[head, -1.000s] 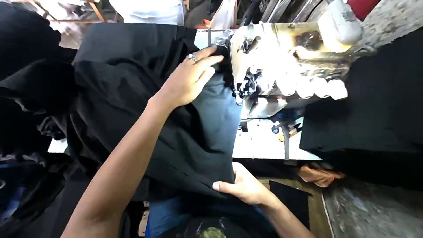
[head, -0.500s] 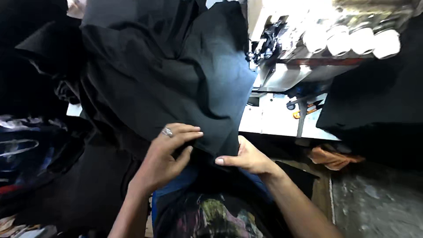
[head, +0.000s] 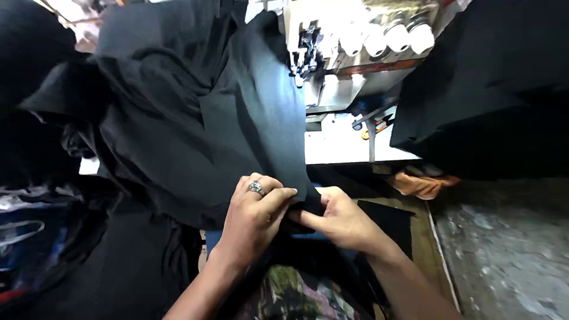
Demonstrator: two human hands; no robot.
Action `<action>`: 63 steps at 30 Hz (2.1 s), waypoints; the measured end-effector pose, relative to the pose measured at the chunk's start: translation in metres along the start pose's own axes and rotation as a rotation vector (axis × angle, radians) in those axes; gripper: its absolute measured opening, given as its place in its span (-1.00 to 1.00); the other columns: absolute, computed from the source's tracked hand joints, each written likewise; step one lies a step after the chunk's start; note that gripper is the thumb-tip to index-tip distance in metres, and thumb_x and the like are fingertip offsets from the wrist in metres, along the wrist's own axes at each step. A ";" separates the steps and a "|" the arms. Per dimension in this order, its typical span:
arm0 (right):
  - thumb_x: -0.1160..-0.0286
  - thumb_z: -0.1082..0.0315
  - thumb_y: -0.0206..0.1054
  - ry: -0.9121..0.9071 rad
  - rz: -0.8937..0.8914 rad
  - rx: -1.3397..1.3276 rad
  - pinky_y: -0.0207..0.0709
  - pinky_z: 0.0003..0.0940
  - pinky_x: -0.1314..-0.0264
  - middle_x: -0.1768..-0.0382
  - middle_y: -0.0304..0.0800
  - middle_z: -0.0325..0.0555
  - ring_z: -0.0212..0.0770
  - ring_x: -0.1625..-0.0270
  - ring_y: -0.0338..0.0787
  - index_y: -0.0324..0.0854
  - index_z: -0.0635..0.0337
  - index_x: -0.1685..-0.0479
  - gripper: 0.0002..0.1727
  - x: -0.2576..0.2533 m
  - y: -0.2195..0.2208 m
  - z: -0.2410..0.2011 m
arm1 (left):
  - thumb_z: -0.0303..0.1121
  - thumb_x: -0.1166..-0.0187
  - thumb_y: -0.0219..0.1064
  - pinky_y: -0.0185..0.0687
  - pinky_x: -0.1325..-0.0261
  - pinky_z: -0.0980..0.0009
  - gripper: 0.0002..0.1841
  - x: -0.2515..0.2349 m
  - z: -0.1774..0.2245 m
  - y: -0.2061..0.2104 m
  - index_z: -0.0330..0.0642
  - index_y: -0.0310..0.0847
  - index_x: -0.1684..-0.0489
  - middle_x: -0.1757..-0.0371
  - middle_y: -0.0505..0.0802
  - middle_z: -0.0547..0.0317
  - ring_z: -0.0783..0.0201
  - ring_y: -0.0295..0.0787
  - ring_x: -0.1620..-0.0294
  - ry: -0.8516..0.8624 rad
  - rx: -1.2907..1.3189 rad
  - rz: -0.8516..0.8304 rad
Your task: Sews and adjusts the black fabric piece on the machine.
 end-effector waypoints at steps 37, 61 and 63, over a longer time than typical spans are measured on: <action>-0.51 0.32 0.37 -0.241 0.482 0.122 0.58 -0.83 0.35 0.46 0.79 -0.47 -0.74 0.41 0.68 0.83 0.10 0.32 -0.85 -0.089 -0.097 -0.008 | -0.28 -0.79 0.22 0.81 0.02 0.58 -0.86 -0.092 -0.039 0.018 -0.15 0.50 -0.02 0.12 0.91 0.20 0.46 0.90 0.08 0.026 0.194 0.146; -0.41 0.56 0.47 -0.088 0.392 -0.122 0.86 -0.44 0.16 0.38 0.91 -0.15 -0.32 0.33 0.91 0.80 0.25 0.23 -0.94 -0.039 -0.070 -0.002 | -0.32 -0.55 0.45 0.29 -0.19 0.16 -0.89 -0.064 -0.004 0.020 0.09 0.94 0.20 0.19 0.89 0.33 0.29 0.65 0.05 0.077 -0.270 0.111; -0.41 0.58 0.45 -0.097 0.382 -0.131 0.88 -0.43 0.13 0.37 0.92 -0.13 -0.31 0.31 0.92 0.80 0.28 0.20 -0.91 -0.038 -0.068 -0.004 | -0.33 -0.57 0.43 0.31 -0.18 0.16 -0.88 -0.064 -0.003 0.022 0.08 0.94 0.19 0.19 0.88 0.33 0.28 0.64 0.06 0.088 -0.269 0.090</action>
Point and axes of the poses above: each hand's wrist, its own x-axis away from the middle knuckle, its own y-axis out of the palm, z = x × y, the point moved 7 cm from there along -x, towards the middle knuckle
